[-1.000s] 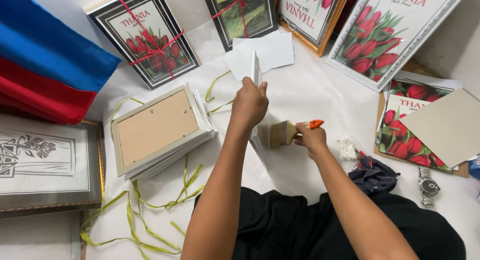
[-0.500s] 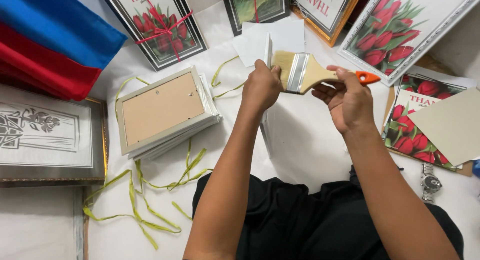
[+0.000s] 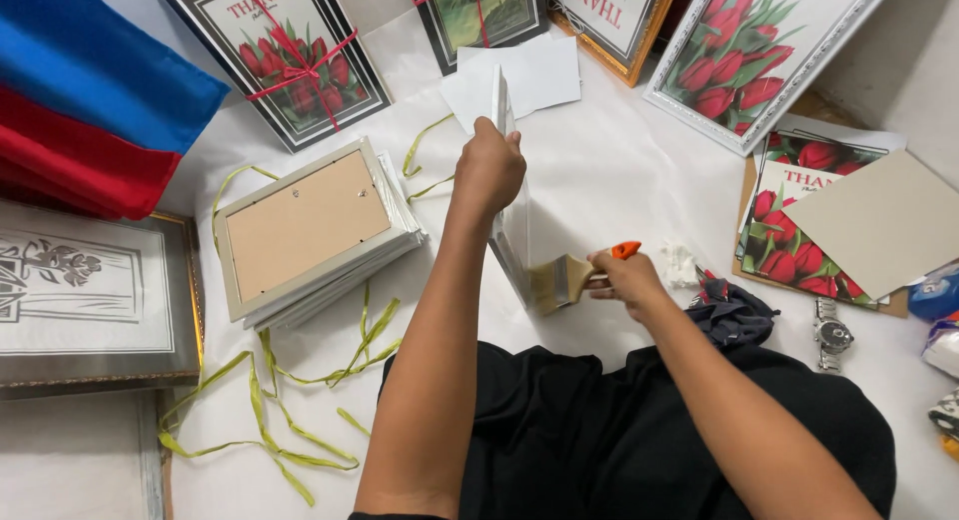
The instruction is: The person assembles a picture frame by inserting a backing board and securing it with metal tabs. They then use a brush to dust the frame and a cloth to wipe it clean before placing it aside.
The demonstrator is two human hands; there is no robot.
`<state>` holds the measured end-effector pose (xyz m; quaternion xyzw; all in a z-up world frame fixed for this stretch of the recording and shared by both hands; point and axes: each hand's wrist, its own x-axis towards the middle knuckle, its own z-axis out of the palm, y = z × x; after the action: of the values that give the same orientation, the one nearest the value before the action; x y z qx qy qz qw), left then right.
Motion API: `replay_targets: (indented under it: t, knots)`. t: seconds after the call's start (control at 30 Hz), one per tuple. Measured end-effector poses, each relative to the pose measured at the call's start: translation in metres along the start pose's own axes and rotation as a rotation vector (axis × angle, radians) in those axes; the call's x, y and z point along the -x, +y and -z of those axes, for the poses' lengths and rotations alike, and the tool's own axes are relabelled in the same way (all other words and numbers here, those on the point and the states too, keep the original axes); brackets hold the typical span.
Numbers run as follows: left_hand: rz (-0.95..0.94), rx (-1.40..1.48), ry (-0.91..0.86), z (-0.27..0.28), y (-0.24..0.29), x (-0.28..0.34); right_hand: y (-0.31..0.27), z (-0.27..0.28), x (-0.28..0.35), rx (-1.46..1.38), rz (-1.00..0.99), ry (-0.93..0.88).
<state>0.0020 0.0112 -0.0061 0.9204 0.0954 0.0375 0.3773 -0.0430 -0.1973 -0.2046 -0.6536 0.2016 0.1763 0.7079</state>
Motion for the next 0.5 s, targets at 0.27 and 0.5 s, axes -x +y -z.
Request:
replay_targets:
  t: [0.27,0.5]
  knots:
    - [-0.021,0.014,0.019,-0.008,0.011,0.002,-0.065,0.110,-0.046,0.119,0.384,0.209]
    - [0.072,-0.002,-0.037,0.008,0.025,0.012,-0.038,0.184,-0.080,-0.537,0.018,0.352]
